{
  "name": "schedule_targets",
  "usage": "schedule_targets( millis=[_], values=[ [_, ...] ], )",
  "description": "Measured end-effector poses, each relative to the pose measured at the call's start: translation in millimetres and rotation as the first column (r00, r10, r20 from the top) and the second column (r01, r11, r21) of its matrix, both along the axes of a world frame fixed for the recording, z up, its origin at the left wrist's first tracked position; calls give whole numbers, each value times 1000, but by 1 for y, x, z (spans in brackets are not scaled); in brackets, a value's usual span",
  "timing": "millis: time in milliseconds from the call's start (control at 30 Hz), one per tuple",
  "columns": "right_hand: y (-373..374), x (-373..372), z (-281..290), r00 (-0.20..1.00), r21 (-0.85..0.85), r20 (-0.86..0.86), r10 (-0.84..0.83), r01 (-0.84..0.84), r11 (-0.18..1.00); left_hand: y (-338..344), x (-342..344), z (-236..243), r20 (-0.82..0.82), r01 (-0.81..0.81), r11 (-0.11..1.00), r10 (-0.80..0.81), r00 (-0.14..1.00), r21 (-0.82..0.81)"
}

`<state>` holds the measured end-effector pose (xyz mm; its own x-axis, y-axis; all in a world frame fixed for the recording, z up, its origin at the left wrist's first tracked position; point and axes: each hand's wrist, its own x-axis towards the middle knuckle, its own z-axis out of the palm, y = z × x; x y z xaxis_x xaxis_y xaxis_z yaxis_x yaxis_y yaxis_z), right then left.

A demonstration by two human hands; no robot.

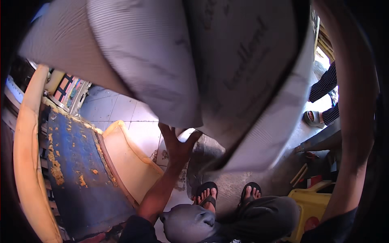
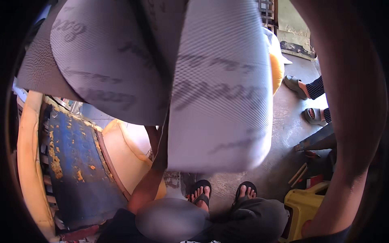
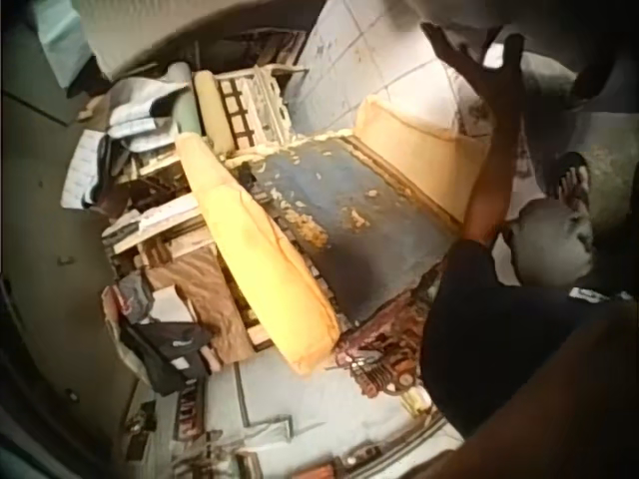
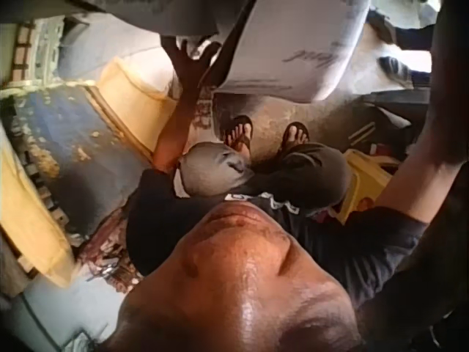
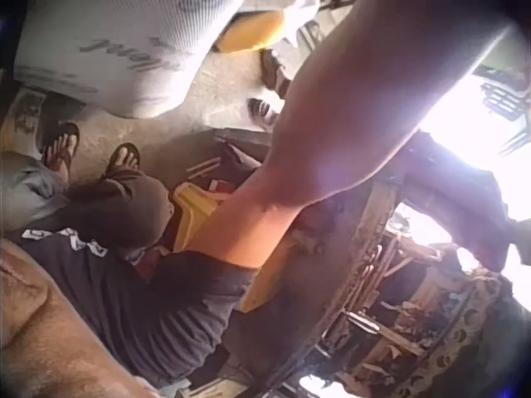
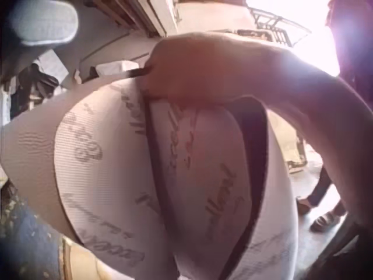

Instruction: The person trims a patterned upholstery sheet using scissors, spreads and aligns the material on the floor, and cuts around the edges of the template sheet using scissors.

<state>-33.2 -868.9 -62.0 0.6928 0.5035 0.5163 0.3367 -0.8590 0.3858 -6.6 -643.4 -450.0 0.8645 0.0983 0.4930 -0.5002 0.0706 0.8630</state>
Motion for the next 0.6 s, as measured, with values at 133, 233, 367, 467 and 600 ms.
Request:
schedule_targets(
  millis=[133, 233, 367, 467, 600],
  values=[
    [-76, 2, -29, 970, 366, -225, -90, 170, 915, 24, 51, 42, -15, -213, 936, 226, 974, 281],
    [-144, -3, -69, 939, 614, -330, -94, 289, 734, 48, 89, 94, 139, -207, 839, 158, 978, 504],
    [-215, -14, -152, 917, 844, -399, -24, 377, 382, 24, 154, 168, 277, 43, 754, -293, 915, 655],
    [-255, -39, -270, 921, 919, -380, 84, 366, 145, -50, 184, 136, 393, -225, 589, -172, 903, 776],
    [-297, -67, -474, 809, 823, -535, -243, 564, 66, -77, 177, 16, 370, -224, 613, -119, 922, 757]
  ],
)
